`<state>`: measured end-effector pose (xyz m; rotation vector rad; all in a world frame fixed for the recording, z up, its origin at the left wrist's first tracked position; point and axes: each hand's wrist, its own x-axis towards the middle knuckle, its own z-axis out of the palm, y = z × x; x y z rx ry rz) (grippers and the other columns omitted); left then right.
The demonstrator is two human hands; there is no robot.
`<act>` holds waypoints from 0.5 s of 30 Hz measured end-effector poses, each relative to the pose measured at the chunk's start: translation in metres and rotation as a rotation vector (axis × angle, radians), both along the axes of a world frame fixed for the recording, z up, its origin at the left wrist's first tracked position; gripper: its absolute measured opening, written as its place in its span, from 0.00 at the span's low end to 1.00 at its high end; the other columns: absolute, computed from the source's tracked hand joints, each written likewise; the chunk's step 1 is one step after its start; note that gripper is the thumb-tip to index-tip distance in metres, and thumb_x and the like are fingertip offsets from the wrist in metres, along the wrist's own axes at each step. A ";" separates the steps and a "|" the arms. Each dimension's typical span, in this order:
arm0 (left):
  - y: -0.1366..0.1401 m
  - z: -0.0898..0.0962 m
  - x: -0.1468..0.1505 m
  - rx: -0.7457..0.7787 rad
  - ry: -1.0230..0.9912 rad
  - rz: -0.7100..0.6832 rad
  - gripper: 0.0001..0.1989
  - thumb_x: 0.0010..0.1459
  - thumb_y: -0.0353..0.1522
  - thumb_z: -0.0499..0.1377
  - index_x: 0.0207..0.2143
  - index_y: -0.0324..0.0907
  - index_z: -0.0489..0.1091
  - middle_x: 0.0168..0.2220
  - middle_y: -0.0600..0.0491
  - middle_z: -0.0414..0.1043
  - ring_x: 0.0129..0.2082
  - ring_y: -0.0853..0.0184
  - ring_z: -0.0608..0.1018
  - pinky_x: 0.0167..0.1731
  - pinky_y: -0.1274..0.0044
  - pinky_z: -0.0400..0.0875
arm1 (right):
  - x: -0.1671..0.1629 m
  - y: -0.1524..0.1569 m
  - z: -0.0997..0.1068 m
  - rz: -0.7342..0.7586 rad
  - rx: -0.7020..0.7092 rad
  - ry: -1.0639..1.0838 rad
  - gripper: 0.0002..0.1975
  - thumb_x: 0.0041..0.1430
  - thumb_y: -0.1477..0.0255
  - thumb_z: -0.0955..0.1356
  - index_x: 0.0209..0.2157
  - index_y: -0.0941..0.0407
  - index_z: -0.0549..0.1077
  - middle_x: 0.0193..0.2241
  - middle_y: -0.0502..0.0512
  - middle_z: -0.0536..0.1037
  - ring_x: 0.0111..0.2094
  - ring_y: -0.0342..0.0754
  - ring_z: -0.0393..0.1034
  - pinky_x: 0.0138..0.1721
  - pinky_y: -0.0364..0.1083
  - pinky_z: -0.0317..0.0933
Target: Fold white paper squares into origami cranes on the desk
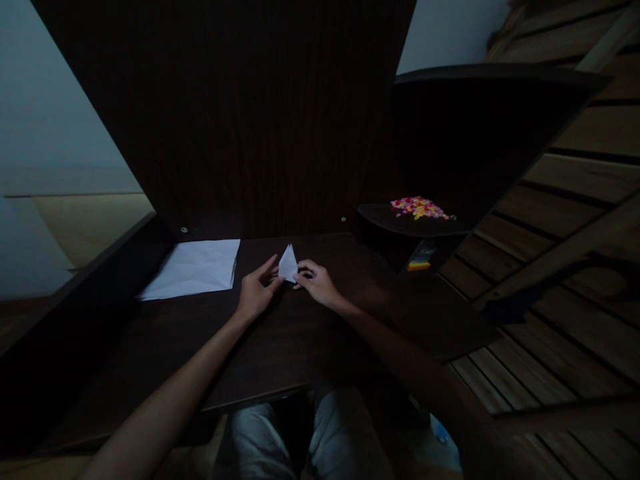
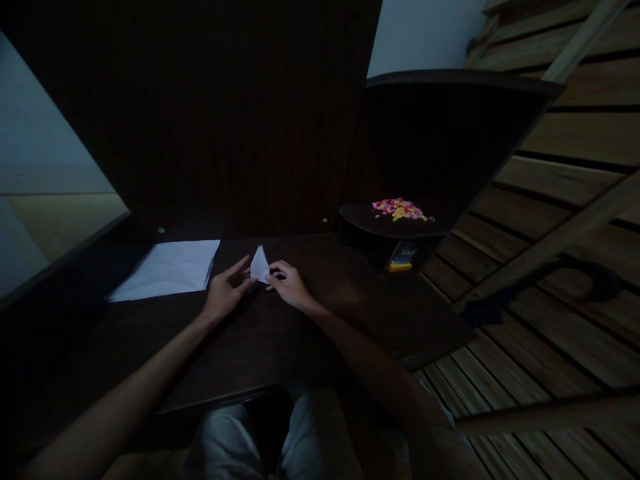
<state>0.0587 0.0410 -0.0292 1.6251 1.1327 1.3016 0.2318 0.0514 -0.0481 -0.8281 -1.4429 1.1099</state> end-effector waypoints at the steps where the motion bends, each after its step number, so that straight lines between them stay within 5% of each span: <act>1: 0.000 0.000 0.000 -0.001 -0.014 0.002 0.27 0.47 0.34 0.65 0.52 0.40 0.70 0.48 0.46 0.76 0.47 0.58 0.78 0.50 0.64 0.71 | 0.000 -0.002 0.001 -0.001 0.031 -0.022 0.13 0.50 0.62 0.71 0.34 0.56 0.72 0.43 0.54 0.71 0.36 0.44 0.71 0.29 0.44 0.74; 6: -0.003 0.003 0.000 0.095 0.053 0.017 0.17 0.47 0.33 0.64 0.42 0.40 0.74 0.42 0.48 0.78 0.42 0.60 0.79 0.48 0.67 0.72 | 0.003 -0.013 0.011 0.025 0.217 -0.231 0.06 0.57 0.68 0.67 0.33 0.56 0.74 0.55 0.58 0.69 0.49 0.51 0.70 0.35 0.46 0.72; 15: -0.003 0.002 -0.003 0.215 0.174 0.041 0.06 0.49 0.34 0.62 0.30 0.41 0.71 0.33 0.51 0.77 0.36 0.63 0.78 0.41 0.71 0.71 | 0.004 -0.015 0.014 -0.023 0.500 -0.360 0.05 0.58 0.76 0.65 0.35 0.55 0.73 0.50 0.60 0.75 0.52 0.51 0.69 0.52 0.54 0.63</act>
